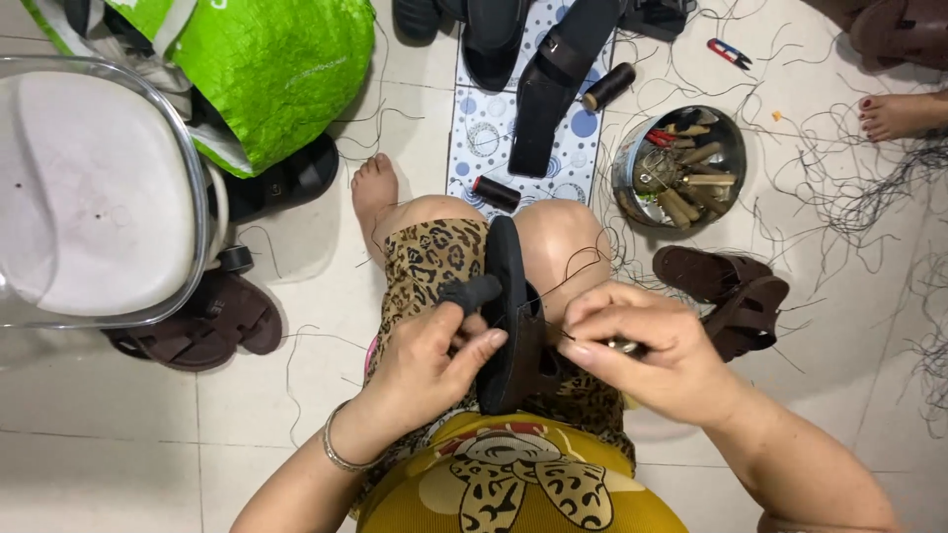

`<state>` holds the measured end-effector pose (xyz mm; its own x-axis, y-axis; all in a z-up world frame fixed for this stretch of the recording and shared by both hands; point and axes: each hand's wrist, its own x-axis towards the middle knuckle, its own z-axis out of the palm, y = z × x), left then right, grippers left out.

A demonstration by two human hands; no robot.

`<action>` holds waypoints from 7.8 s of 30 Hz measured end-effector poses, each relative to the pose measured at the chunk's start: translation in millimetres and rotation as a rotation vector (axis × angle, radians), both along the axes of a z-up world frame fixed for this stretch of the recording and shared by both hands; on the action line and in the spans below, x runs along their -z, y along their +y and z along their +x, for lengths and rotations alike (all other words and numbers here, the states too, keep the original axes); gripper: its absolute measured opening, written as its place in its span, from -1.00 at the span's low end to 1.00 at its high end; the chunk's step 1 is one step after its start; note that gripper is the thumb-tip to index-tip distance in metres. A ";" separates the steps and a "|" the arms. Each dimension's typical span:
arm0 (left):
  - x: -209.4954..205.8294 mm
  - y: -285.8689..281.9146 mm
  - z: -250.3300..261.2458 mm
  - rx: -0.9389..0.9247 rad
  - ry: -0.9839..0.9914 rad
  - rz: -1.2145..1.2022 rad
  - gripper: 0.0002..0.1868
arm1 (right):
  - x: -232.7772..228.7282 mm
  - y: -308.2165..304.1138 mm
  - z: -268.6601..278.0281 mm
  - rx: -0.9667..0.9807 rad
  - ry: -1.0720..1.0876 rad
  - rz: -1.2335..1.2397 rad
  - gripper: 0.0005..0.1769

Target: Hand-sewing the sole of a sandal using a needle and thick thread while sitting on the floor.

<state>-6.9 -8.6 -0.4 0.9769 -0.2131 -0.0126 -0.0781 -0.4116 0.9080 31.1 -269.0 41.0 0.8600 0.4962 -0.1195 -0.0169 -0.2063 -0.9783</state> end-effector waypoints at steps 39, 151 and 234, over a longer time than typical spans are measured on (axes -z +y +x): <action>11.3 9.8 32.4 0.302 0.560 -0.864 -0.75 | 13.9 -12.1 19.4 0.450 -0.143 -0.325 -0.43; -2.0 -106.3 -108.2 0.138 0.213 -0.479 -0.78 | 85.2 -42.7 -145.9 0.432 0.255 0.364 -0.23; 63.1 0.6 -11.2 -0.062 -0.301 0.048 -0.49 | 126.1 12.5 -8.6 0.426 -0.020 0.354 -0.63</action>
<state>-18.1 -8.0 -63.4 0.9493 -0.1592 0.2710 -0.3143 -0.4655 0.8274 22.5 -256.5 -85.1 0.9937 0.1112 0.0101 -0.0074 0.1559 -0.9877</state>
